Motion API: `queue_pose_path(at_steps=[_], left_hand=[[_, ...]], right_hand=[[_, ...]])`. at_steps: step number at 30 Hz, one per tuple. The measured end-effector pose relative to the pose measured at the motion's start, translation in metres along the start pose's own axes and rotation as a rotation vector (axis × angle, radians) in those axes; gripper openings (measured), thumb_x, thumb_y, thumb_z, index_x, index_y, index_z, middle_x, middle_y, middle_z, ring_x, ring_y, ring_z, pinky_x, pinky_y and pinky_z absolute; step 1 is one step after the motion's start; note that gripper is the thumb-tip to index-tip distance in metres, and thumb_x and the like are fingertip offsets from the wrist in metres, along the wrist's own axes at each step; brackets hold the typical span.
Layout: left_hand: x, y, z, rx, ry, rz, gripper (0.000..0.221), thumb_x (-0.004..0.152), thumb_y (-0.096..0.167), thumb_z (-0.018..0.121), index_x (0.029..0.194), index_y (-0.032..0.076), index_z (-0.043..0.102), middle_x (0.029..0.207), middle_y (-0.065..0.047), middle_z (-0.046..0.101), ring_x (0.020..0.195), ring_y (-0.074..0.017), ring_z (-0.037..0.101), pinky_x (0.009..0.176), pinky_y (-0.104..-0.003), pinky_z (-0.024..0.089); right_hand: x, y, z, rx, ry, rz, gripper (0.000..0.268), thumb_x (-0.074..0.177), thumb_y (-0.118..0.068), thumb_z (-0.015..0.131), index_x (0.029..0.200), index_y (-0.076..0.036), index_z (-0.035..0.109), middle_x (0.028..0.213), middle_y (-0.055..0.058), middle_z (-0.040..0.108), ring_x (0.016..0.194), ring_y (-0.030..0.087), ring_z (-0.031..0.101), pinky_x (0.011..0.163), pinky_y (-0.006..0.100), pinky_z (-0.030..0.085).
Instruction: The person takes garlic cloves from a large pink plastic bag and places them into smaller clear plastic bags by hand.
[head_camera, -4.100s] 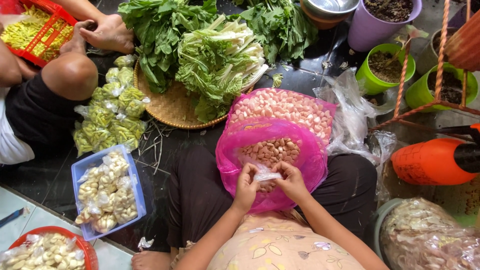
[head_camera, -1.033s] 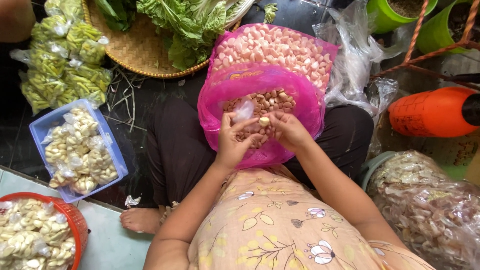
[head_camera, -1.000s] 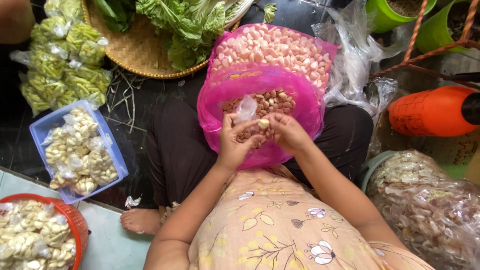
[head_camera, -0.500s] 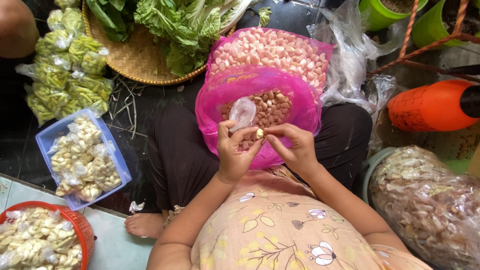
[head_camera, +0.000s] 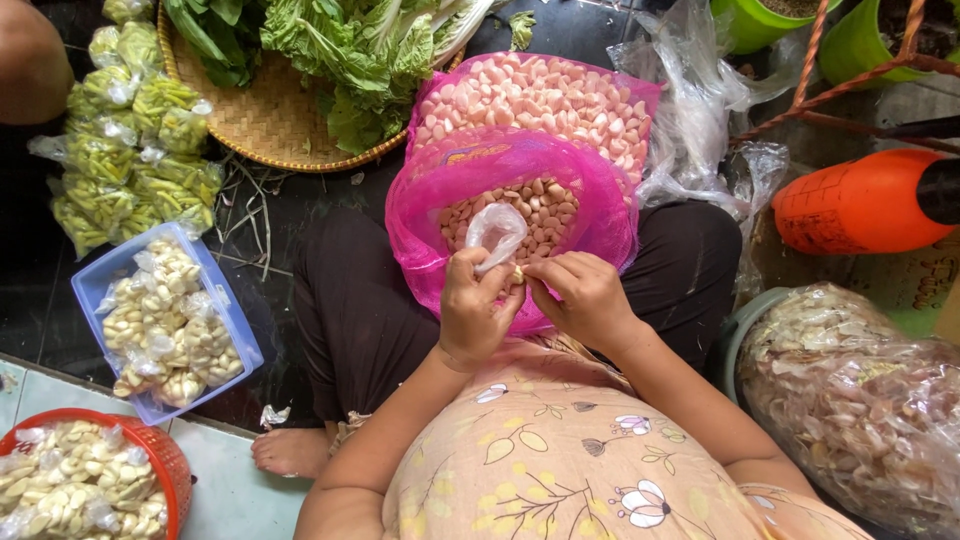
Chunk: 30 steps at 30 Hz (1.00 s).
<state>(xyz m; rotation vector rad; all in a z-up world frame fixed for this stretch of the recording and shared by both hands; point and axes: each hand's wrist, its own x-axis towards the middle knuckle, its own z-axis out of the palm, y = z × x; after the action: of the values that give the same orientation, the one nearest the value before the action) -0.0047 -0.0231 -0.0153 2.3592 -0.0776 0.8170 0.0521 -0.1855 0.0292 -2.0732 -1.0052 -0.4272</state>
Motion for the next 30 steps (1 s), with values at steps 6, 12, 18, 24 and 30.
queue_pose_path(at_steps=[6, 12, 18, 24, 30], left_hand=[[0.001, 0.001, -0.002, -0.029, -0.026, -0.034, 0.017, 0.073, 0.011, 0.082, 0.088, 0.015, 0.072, 0.104, -0.008, 0.054, 0.089, -0.03, 0.063, 0.08, -0.039, 0.056], [0.012, 0.007, -0.012, -0.313, -0.05, -0.186, 0.023, 0.074, 0.007, 0.085, 0.092, 0.013, 0.073, 0.106, -0.009, 0.056, 0.088, -0.0338, 0.066, 0.081, -0.041, 0.058], [0.018, 0.004, -0.021, -0.456, -0.096, -0.303, 0.029, 0.077, 0.02, 0.091, 0.101, 0.019, 0.076, 0.108, -0.008, 0.054, 0.087, -0.0304, 0.067, 0.081, -0.035, 0.057], [0.021, -0.016, -0.024, -0.269, -0.489, -0.238, 0.061, 0.072, 0.023, 0.089, 0.129, 0.023, 0.067, 0.107, -0.012, 0.053, 0.097, -0.0424, 0.065, 0.082, -0.051, 0.056], [0.015, -0.039, -0.015, -0.027, -0.664, -0.282, 0.054, 0.09, 0.004, 0.069, 0.14, 0.002, 0.05, 0.122, -0.015, 0.058, 0.108, -0.0309, 0.061, 0.092, -0.044, 0.055]], right_hand=[[-0.005, -0.002, 0.008, -0.002, 0.027, 0.076, 0.011, 0.085, -0.005, 0.076, 0.091, -0.013, 0.072, 0.073, 0.003, 0.067, 0.062, 0.024, 0.069, 0.06, 0.033, 0.056], [-0.019, 0.013, 0.018, 0.349, 0.062, 0.381, 0.005, 0.088, -0.006, 0.072, 0.09, -0.009, 0.074, 0.069, 0.008, 0.07, 0.062, 0.026, 0.071, 0.058, 0.035, 0.056], [-0.047, 0.05, 0.029, 0.689, 0.263, 0.668, 0.023, 0.102, -0.028, 0.052, 0.093, -0.012, 0.065, 0.071, 0.002, 0.069, 0.064, 0.01, 0.061, 0.064, 0.026, 0.051], [-0.104, 0.135, -0.067, 0.031, 0.296, 0.746, 0.029, 0.112, -0.014, 0.063, 0.083, -0.007, 0.063, 0.06, 0.012, 0.059, 0.056, 0.02, 0.053, 0.055, 0.032, 0.039], [-0.114, 0.146, -0.149, -0.456, -0.296, 1.004, 0.049, 0.095, -0.002, 0.052, 0.143, -0.006, 0.063, 0.121, 0.019, 0.066, 0.103, 0.039, 0.064, 0.091, 0.054, 0.048]])
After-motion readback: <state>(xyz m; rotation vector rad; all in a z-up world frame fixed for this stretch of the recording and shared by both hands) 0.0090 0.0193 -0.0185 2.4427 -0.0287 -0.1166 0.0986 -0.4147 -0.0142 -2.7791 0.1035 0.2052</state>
